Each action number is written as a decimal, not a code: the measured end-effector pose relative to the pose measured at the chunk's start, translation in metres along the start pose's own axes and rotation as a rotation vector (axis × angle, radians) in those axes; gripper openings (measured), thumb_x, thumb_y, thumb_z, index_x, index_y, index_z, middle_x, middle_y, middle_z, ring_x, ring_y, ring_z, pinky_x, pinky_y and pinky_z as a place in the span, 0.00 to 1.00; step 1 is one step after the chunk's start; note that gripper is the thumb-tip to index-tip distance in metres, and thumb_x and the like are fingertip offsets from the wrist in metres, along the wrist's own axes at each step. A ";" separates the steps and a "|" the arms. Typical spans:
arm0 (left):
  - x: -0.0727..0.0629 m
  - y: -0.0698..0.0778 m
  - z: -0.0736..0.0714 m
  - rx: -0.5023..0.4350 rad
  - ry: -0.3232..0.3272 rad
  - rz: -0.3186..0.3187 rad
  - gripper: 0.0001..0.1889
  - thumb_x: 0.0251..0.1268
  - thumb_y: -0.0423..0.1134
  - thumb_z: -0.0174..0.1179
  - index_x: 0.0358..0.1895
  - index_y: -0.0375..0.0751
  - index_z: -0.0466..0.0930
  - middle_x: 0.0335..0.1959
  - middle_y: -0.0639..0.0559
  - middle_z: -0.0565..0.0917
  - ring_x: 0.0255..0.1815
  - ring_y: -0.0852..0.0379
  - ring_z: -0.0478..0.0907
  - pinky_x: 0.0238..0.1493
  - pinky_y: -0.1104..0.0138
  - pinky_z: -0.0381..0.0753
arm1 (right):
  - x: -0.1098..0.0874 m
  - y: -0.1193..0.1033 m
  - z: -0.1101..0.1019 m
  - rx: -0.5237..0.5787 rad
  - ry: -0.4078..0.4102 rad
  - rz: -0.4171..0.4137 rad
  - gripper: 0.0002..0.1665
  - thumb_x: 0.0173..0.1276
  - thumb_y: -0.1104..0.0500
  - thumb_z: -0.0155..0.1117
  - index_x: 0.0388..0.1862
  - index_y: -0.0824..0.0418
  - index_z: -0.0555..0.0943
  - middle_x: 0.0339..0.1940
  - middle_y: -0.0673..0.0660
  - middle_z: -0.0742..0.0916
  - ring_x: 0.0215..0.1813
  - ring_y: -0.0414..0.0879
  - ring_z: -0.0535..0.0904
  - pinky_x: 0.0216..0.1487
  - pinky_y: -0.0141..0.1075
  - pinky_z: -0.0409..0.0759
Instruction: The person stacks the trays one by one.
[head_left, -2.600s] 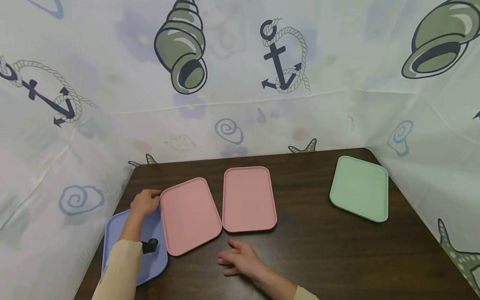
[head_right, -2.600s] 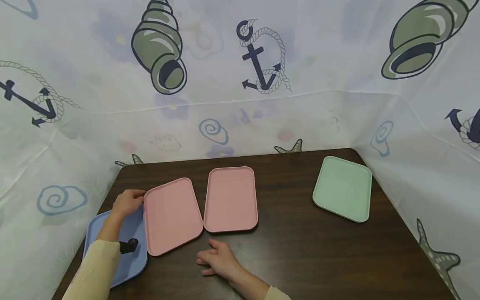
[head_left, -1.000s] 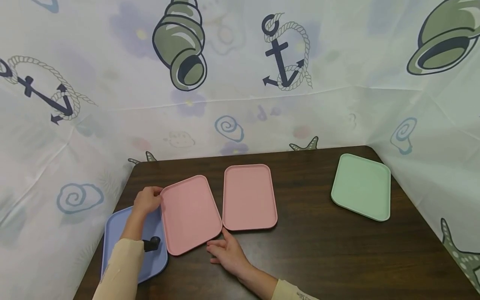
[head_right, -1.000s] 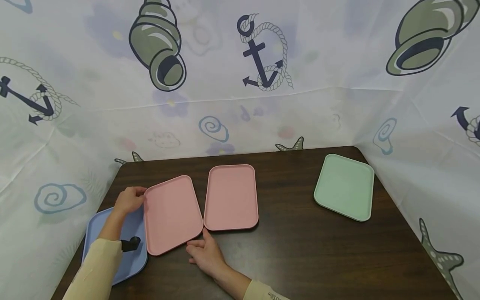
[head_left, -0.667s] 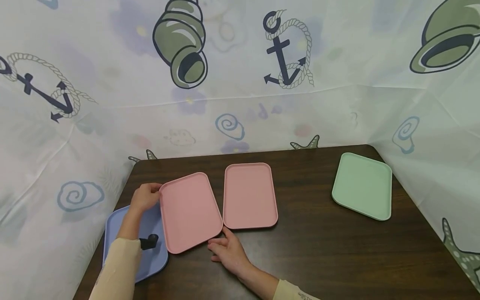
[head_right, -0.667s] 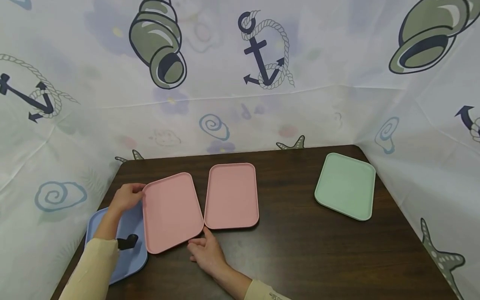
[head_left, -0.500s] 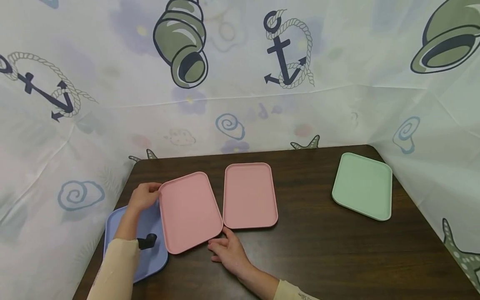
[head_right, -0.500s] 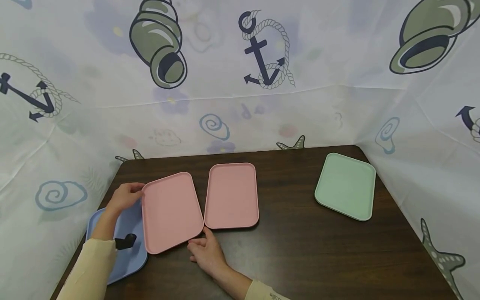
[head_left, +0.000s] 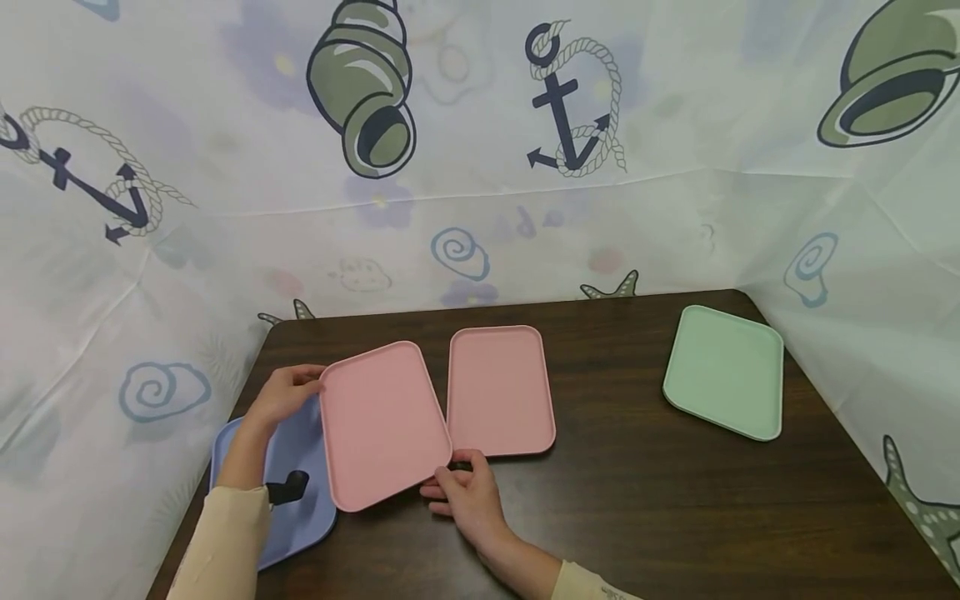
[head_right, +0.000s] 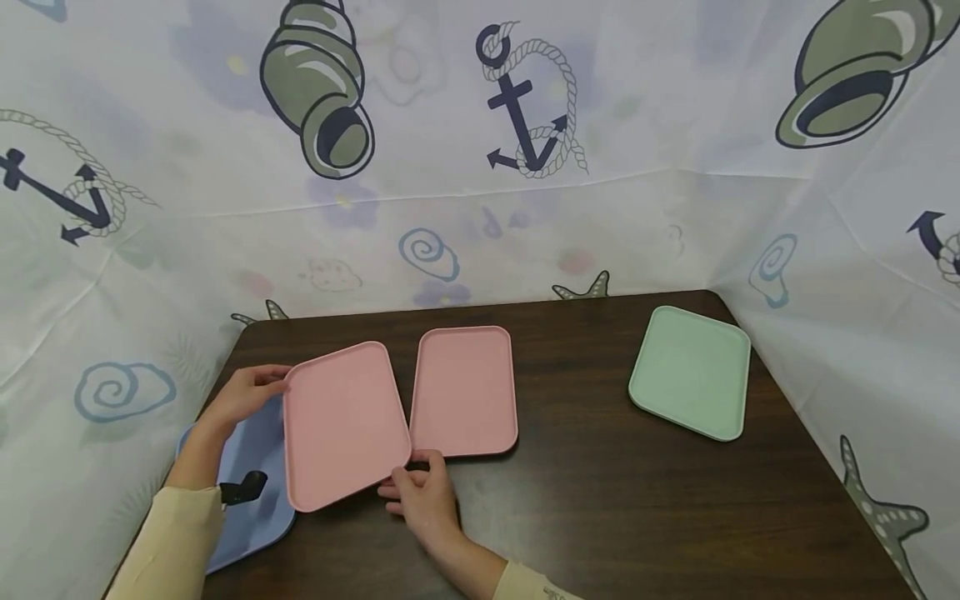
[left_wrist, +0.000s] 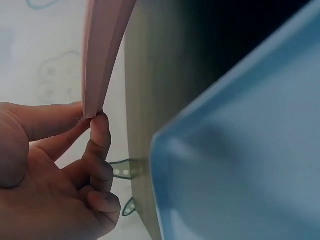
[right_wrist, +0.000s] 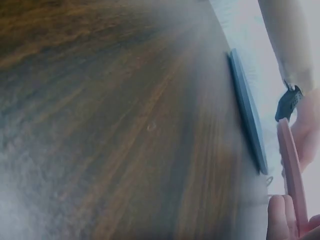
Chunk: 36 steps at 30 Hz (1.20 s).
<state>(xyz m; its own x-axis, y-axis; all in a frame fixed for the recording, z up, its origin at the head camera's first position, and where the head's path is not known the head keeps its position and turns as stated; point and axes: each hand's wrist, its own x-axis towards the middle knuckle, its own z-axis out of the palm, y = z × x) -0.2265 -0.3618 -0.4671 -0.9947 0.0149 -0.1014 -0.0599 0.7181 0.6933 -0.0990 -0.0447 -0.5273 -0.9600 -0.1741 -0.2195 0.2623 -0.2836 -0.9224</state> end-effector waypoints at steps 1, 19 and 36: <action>0.000 0.000 0.000 -0.015 -0.009 0.003 0.19 0.73 0.36 0.54 0.59 0.25 0.75 0.47 0.32 0.82 0.47 0.42 0.76 0.41 0.60 0.72 | 0.000 0.000 -0.001 0.007 0.006 0.002 0.19 0.71 0.68 0.58 0.55 0.71 0.64 0.37 0.72 0.86 0.40 0.64 0.86 0.34 0.49 0.84; 0.017 0.030 0.029 -0.160 -0.058 0.036 0.20 0.74 0.38 0.53 0.63 0.28 0.73 0.56 0.31 0.79 0.56 0.39 0.73 0.56 0.45 0.68 | -0.005 -0.027 -0.051 0.004 0.000 0.028 0.20 0.68 0.65 0.63 0.52 0.70 0.65 0.37 0.69 0.88 0.37 0.56 0.87 0.34 0.42 0.84; 0.060 0.096 0.074 -0.240 0.009 0.122 0.15 0.68 0.34 0.60 0.55 0.32 0.81 0.38 0.35 0.82 0.40 0.44 0.76 0.38 0.62 0.73 | -0.016 -0.051 -0.099 0.027 0.106 0.043 0.20 0.65 0.66 0.67 0.49 0.71 0.68 0.36 0.68 0.88 0.35 0.52 0.88 0.37 0.41 0.84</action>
<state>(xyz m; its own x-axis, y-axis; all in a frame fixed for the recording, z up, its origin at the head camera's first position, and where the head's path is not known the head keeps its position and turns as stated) -0.2861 -0.2405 -0.4596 -0.9965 0.0839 -0.0011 0.0434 0.5257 0.8496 -0.1064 0.0661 -0.5080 -0.9524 -0.0863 -0.2922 0.3045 -0.3036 -0.9028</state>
